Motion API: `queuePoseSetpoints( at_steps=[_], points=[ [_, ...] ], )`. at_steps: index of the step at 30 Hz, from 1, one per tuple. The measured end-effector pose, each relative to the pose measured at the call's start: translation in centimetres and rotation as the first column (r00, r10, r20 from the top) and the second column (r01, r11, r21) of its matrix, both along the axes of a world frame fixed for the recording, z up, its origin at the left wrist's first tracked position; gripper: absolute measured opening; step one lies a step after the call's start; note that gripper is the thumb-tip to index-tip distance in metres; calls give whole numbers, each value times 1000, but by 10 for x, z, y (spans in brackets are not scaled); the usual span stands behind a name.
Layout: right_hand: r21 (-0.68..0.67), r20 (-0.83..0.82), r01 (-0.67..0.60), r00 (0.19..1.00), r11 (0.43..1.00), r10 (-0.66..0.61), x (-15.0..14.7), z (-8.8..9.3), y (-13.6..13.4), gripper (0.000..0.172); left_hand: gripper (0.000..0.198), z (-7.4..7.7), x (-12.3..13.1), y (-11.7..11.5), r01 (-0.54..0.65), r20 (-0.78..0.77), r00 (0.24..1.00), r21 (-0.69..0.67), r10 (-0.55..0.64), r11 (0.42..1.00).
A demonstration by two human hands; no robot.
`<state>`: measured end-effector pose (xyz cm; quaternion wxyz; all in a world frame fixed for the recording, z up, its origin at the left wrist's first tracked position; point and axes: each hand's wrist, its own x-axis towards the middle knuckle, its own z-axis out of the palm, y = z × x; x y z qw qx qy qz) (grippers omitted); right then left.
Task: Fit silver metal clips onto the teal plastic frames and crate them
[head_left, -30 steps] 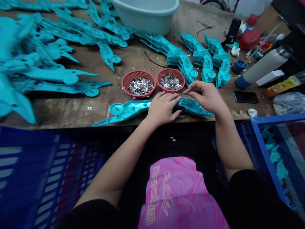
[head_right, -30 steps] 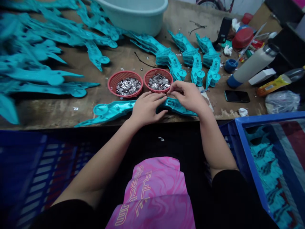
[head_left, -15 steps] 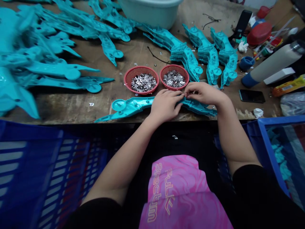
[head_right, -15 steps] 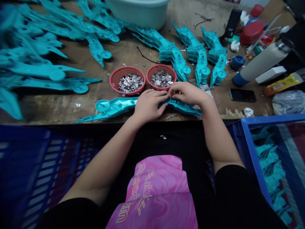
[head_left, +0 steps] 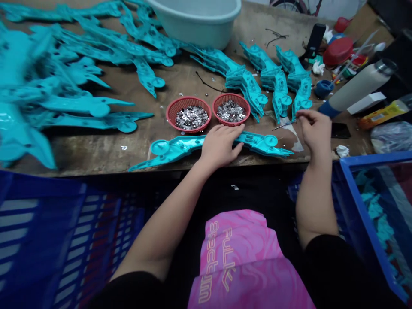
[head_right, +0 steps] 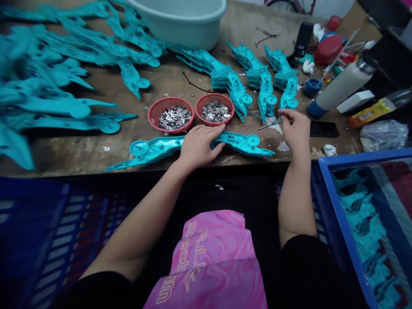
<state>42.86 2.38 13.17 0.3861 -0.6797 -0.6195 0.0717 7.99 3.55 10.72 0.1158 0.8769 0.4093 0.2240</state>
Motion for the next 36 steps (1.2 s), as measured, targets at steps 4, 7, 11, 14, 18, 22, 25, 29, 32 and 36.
queuePoseSetpoints(
  at_steps=[4, 7, 11, 14, 18, 22, 25, 29, 32, 36],
  points=[
    [-193, 184, 10, 983, 981, 26, 24, -48, 6, 50, 58, 1, 1, 1, -14, -11, 1000, -13, 14, 1000],
    [-207, 311, 129, 949, 970, -60, 11, -64, 7, 37, 58, 2, 0, 3, -10, 19, 1000, -30, 11, 999],
    [-150, 348, 183, 930, 972, -122, -1, -60, -9, 26, 61, 4, -1, 6, -35, 32, 999, -82, 38, 996],
    [-153, 172, 180, 973, 972, -154, -5, -39, -31, 29, 64, 5, -2, 7, -54, 14, 998, -101, 55, 993],
    [-14, -28, -40, 999, 999, 39, -43, 10, -50, 29, 57, 5, -3, 7, -45, 18, 999, -76, 47, 996],
    [-85, 53, -325, 943, 942, 330, -99, 35, -27, 29, 56, 4, -3, 5, -58, 5, 998, -79, 59, 995],
    [-232, 162, -440, 862, 868, 480, -115, 25, 6, 20, 55, 3, -3, 5, -52, -8, 999, -67, 52, 996],
    [-345, 183, -539, 764, 768, 619, -110, 11, 35, 20, 46, 2, -1, 7, -42, 5, 999, -61, 42, 997],
    [-367, 209, -595, 696, 715, 687, -106, 12, 40, 22, 41, 2, 0, 9, 2, -35, 999, -68, -4, 998],
    [-352, 177, -650, 660, 673, 730, -105, 14, 42, 25, 39, 1, 0, 10, 24, -82, 996, -51, -28, 998]
  ],
)
